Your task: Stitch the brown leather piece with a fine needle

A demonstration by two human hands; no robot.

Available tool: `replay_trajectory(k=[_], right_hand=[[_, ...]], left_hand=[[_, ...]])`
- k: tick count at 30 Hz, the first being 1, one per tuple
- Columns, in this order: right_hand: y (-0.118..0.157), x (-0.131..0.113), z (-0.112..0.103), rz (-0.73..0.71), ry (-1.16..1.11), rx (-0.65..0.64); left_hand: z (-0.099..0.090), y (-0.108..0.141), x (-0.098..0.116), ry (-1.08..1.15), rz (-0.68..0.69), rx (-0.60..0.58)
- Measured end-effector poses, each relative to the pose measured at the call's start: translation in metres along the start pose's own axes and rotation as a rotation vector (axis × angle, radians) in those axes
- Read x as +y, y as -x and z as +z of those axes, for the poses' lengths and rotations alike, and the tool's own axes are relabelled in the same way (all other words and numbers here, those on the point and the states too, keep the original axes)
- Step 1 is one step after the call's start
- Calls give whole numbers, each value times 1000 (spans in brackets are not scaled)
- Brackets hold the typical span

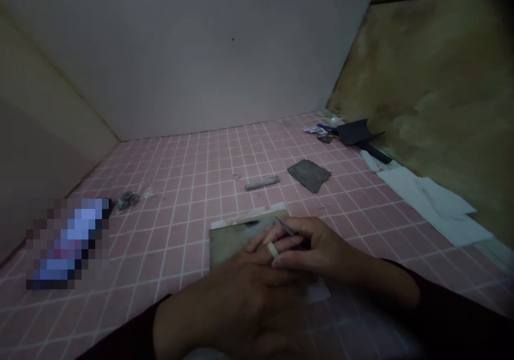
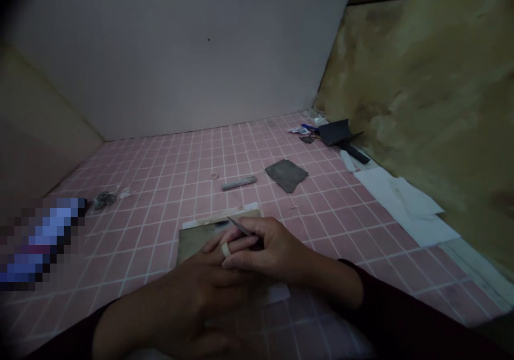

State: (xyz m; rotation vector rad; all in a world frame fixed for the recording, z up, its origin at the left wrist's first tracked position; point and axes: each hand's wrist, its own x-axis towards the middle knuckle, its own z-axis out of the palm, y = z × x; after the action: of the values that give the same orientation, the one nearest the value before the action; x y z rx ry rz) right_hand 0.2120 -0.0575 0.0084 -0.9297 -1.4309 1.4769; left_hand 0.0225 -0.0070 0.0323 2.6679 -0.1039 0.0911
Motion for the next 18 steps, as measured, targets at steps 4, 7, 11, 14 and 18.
replay_trajectory(k=[4, 7, 11, 14, 18], right_hand=[[1, -1, -3, 67, 212, 52], [1, -2, -5, 97, 261, 64], [1, -2, -9, 122, 219, 51], [0, -2, -12, 135, 133, 75], [0, 0, -10, 149, 178, 69]], left_hand=[[14, -1, -4, -147, 1, 135], [24, 0, -7, -166, 27, 203], [24, 2, -7, -185, 27, 223], [19, 2, -7, -205, 15, 218], [21, 2, -8, -218, 43, 227]])
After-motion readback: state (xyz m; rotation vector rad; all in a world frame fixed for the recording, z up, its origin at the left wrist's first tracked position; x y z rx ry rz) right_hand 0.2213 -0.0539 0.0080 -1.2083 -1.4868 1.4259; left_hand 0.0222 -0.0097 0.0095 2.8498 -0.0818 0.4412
